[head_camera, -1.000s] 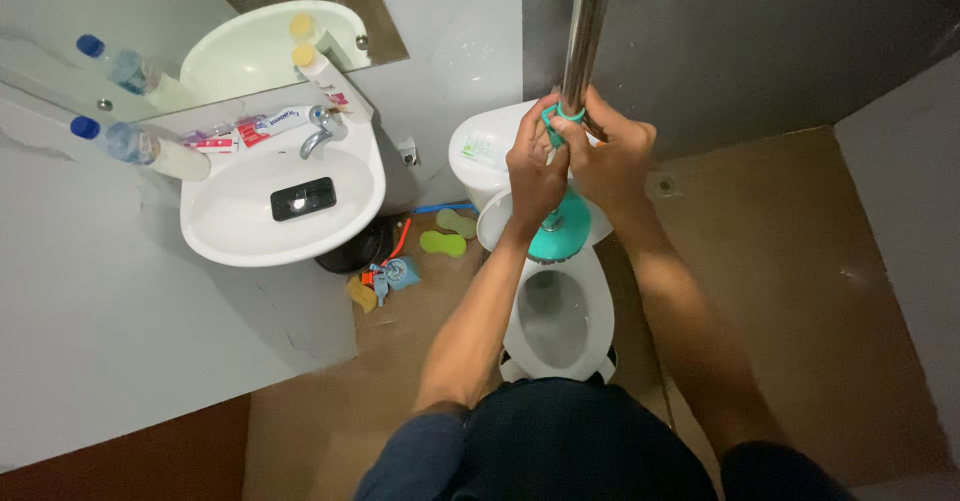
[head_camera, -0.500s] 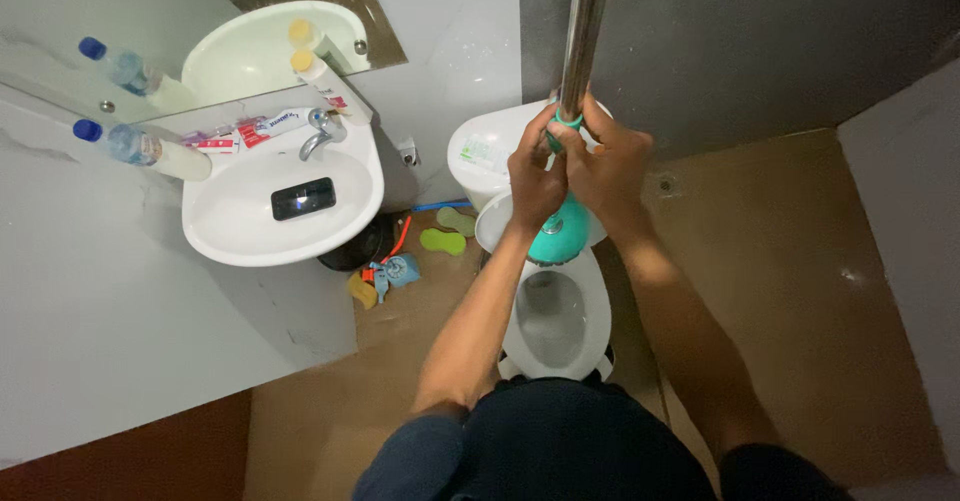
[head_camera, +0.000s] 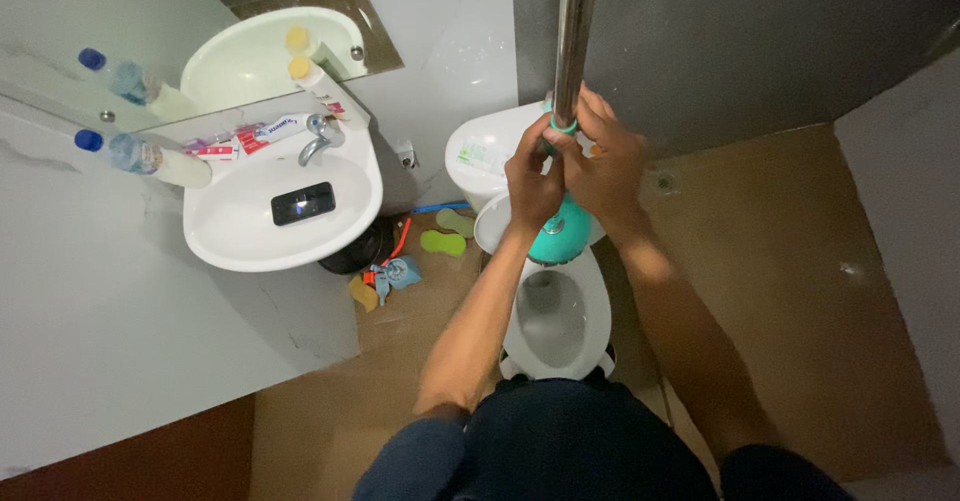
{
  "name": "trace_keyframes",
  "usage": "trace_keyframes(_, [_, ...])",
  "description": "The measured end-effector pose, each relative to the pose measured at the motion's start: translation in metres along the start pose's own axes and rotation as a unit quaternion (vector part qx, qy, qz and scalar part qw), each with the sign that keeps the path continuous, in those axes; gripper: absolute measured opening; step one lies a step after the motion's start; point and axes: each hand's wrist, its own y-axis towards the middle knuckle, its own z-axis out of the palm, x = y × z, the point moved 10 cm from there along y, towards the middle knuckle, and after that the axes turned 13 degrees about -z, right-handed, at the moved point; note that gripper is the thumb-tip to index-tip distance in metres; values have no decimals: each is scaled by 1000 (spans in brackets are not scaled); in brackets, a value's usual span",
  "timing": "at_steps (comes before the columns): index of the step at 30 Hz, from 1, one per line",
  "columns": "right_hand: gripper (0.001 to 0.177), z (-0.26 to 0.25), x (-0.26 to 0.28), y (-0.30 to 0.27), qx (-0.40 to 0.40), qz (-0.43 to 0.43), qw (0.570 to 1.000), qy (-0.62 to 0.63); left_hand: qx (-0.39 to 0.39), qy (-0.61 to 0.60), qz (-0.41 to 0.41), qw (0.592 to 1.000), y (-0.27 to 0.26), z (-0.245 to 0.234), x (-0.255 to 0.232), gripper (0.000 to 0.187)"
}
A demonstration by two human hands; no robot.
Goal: The person disassembles a mop by unscrewing, unfastening, and separating its pole sections, disc head, and handle pieces by hand.
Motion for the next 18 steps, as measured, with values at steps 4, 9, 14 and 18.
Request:
trace_keyframes(4, [34,-2,2,-2,3,17,1000,-3,9,-17,-1,1000,-1,0,4,48])
trace_keyframes(9, [32,-2,1,-3,10,29,1000,-5,17,-15,7,1000,-5,1,-2,48])
trace_keyframes(14, [29,0,-4,-1,26,61,998,-16,-3,24,22,999,-5,0,-9,49])
trace_keyframes(18, [33,-5,9,-1,11,26,999,-17,16,-13,11,1000,-5,0,-4,51])
